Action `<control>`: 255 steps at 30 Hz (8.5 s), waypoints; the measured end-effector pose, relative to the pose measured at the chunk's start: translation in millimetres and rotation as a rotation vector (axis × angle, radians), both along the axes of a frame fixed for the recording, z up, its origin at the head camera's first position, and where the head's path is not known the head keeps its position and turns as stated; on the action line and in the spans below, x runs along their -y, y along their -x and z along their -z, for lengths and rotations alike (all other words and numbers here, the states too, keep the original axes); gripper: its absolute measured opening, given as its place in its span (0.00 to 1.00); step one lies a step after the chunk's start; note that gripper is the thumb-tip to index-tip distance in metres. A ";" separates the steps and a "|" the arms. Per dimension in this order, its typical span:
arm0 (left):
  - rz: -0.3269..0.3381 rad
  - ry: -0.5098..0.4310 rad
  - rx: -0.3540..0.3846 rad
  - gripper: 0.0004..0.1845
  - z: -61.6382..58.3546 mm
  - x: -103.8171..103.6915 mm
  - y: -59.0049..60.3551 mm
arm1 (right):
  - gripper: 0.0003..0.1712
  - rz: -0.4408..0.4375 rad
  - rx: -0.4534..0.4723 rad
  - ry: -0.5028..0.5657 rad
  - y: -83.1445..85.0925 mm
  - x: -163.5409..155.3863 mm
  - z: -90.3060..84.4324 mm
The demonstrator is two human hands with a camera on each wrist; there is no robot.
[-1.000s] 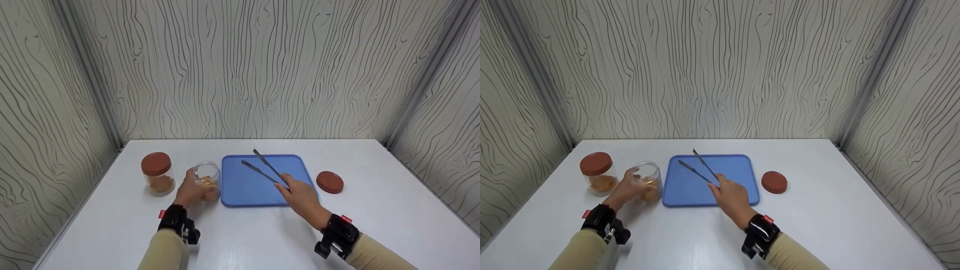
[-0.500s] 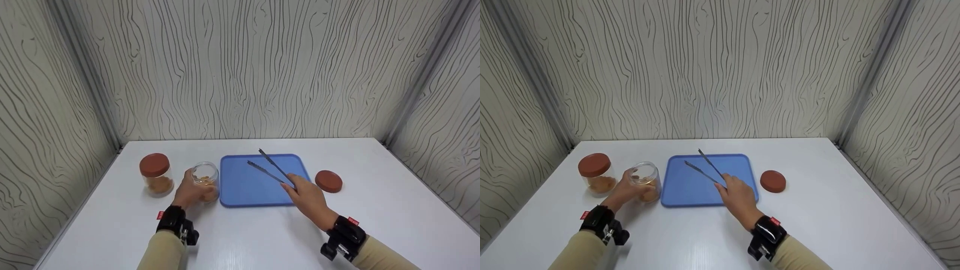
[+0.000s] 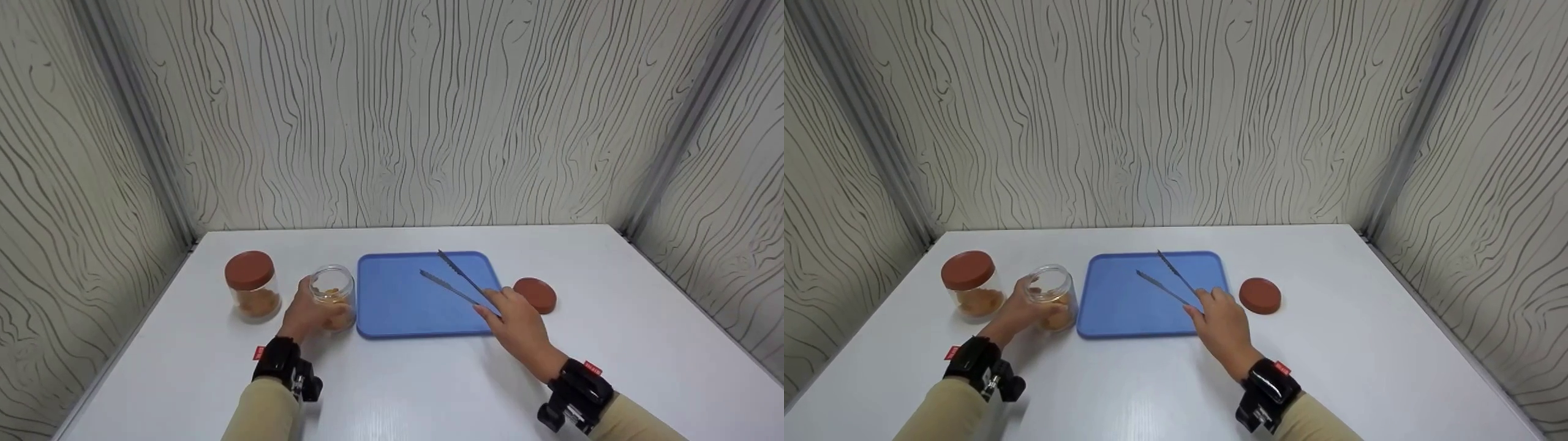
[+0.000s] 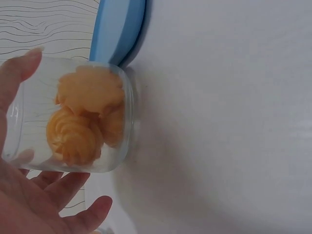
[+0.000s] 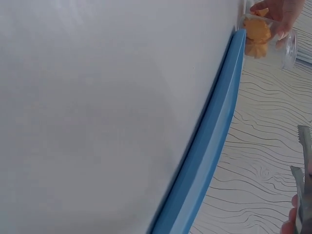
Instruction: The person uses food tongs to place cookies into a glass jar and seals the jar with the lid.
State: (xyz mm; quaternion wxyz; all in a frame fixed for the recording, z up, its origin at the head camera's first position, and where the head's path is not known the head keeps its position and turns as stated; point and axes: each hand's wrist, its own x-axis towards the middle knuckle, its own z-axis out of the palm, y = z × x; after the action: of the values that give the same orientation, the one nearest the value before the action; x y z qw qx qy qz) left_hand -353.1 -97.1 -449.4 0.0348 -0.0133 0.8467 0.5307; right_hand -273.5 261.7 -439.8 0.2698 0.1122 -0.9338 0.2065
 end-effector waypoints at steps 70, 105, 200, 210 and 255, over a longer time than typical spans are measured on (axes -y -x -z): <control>0.024 0.038 0.047 0.60 -1.9 3.0 1.2 | 0.17 0.074 0.394 -0.051 -7.8 -70.9 30.6; 0.010 0.014 0.047 0.61 0.3 3.2 0.8 | 0.44 0.153 0.615 -0.027 44.1 -102.6 3.4; 0.015 0.036 0.021 0.58 1.1 2.3 2.4 | 0.33 0.053 0.298 -0.066 32.8 -21.2 -32.2; 0.011 0.029 0.008 0.57 2.2 3.0 2.9 | 0.32 0.040 0.257 -0.107 33.7 -14.1 -25.8; 0.037 -0.094 -0.025 0.56 9.2 1.1 6.8 | 0.30 -0.084 0.256 -0.099 31.8 41.8 -31.4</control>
State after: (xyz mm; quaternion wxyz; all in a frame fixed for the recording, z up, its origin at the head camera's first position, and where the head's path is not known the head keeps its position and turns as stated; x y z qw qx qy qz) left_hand -360.0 -98.2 -458.6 0.0347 0.0105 0.8213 0.5694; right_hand -305.3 219.9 -408.4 0.1338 0.1370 -0.9642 0.1836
